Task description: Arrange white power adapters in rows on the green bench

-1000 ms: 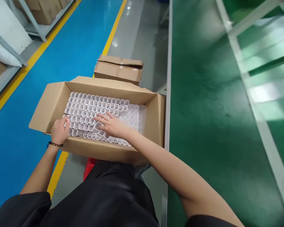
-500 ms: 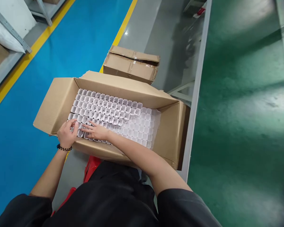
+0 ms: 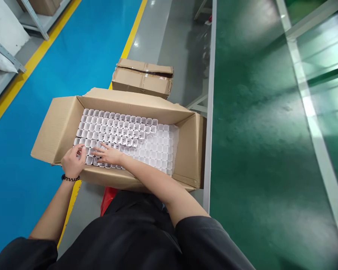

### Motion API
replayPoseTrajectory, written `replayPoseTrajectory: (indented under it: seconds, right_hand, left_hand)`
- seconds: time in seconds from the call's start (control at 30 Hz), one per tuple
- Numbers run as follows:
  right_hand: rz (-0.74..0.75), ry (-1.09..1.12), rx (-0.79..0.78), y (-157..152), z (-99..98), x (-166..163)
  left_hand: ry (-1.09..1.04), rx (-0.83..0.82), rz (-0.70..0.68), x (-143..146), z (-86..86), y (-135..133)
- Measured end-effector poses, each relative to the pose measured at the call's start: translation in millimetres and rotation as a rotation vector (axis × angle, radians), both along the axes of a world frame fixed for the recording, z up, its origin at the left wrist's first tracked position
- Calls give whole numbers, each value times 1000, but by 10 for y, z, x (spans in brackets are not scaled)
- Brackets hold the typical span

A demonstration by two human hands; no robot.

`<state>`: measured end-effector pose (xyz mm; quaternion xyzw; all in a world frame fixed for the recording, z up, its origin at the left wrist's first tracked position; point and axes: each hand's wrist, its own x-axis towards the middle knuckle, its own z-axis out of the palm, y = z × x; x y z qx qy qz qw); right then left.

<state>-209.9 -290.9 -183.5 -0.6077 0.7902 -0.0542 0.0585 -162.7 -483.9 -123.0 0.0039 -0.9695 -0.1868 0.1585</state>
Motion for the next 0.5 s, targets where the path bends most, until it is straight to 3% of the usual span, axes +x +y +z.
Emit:
replayPoseTrajectory:
  seconds: [0.13, 0.23, 0.37, 0.43, 0.5]
  right_hand:
    - [-50, -59, 52, -64, 81, 13]
    - [-93, -97, 54, 90, 185, 22]
    - [-319, -196, -31, 608, 450, 67]
    - [-445, -210, -49, 969, 622, 150]
    - [-565, -175, -75, 1360, 811, 314]
  left_hand:
    - [-16, 2, 21, 0, 18, 15]
    - [-36, -14, 32, -15, 31, 22]
    - [-218, -100, 11, -60, 80, -46]
    - [-358, -90, -82, -95, 157, -31]
    - [-450, 23, -261, -137, 317, 150]
